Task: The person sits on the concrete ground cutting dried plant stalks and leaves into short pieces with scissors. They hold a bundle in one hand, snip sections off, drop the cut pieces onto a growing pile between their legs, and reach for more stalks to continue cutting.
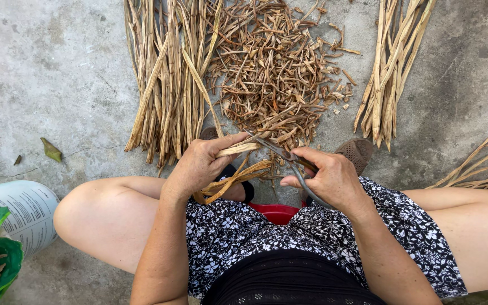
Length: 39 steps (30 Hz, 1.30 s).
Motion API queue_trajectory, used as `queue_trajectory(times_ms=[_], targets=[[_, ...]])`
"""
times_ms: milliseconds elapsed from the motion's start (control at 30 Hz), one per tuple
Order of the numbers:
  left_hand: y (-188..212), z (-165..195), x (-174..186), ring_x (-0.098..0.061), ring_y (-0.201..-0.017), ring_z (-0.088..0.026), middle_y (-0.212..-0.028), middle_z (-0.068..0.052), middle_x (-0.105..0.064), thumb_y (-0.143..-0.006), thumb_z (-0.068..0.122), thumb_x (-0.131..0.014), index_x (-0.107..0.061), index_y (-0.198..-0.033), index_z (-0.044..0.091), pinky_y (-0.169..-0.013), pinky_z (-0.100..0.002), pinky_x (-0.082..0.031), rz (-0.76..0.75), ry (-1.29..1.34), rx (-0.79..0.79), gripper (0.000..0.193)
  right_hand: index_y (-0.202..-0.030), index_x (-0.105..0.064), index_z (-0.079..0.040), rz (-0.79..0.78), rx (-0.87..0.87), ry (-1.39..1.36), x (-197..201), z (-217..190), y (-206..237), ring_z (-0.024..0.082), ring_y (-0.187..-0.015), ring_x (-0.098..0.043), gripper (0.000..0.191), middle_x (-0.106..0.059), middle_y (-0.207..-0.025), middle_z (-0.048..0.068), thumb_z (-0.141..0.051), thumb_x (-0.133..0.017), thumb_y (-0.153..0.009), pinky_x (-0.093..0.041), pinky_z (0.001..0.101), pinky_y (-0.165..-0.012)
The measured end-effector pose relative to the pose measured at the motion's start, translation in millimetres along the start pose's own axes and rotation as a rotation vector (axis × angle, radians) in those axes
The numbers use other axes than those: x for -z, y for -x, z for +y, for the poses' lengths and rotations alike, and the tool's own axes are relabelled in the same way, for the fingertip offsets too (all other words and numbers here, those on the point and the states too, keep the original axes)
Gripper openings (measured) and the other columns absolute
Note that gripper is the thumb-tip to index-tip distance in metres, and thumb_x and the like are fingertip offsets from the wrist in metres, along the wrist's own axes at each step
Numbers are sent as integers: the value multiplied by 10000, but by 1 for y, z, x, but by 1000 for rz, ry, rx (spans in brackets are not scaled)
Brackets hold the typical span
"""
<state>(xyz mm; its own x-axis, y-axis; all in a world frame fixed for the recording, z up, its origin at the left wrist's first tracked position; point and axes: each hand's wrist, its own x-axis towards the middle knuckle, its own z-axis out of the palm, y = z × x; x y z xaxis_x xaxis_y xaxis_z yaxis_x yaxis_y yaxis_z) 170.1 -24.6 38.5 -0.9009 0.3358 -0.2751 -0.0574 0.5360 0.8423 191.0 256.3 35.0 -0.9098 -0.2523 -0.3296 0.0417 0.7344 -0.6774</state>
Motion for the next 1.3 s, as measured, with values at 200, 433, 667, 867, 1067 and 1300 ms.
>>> queue_trajectory(times_ms=[200,433,667,867,1067,1300], targets=[[1,-10,3,-692,-866,-49,-1082,-12,-802,-957,130,-674,-644,-1385,192,-771,-239,-587,32,182,45,433,-1137,-774,-151,-117,-209,-211,-12,25,-7,102,-564,-515,543,-576,-592,-31,-430,-898,-687,-368,310,-531],[6,-30,15,-552,-861,-64,-1068,48,-693,-1037,160,-645,-660,-1421,101,-724,-212,-476,114,439,120,389,-1245,-651,-96,-260,-87,-694,-14,59,-21,77,-840,-649,725,-697,-910,3,-556,-833,-716,-529,261,-747],[5,-27,7,-591,-871,-45,-1039,51,-715,-1004,194,-642,-664,-1392,100,-741,-218,-509,-50,406,98,400,-1271,-636,-37,-258,-16,-891,-19,53,-28,107,-795,-594,869,-726,-1006,52,-729,-717,-751,-510,272,-791],[3,-23,2,-630,-982,-54,-1117,19,-742,-1026,173,-649,-668,-1356,64,-867,-219,-546,-96,347,-72,347,-1224,-649,-4,-252,10,-884,-19,53,-31,101,-802,-577,810,-729,-1005,63,-705,-692,-819,-497,266,-729],[4,-23,4,-638,-991,-50,-1114,13,-734,-1004,186,-640,-648,-1374,80,-851,-235,-556,-51,533,82,385,-1272,-627,-34,-274,-63,-944,-21,55,-29,94,-781,-586,758,-727,-972,67,-641,-707,-825,-499,255,-710],[2,-21,-1,-622,-921,-45,-1055,14,-754,-1005,201,-649,-664,-1365,88,-815,-230,-554,-156,345,18,377,-1272,-626,-54,-240,-24,-1058,-32,67,-35,46,-727,-574,657,-712,-912,6,-581,-686,-885,-484,201,-638]])
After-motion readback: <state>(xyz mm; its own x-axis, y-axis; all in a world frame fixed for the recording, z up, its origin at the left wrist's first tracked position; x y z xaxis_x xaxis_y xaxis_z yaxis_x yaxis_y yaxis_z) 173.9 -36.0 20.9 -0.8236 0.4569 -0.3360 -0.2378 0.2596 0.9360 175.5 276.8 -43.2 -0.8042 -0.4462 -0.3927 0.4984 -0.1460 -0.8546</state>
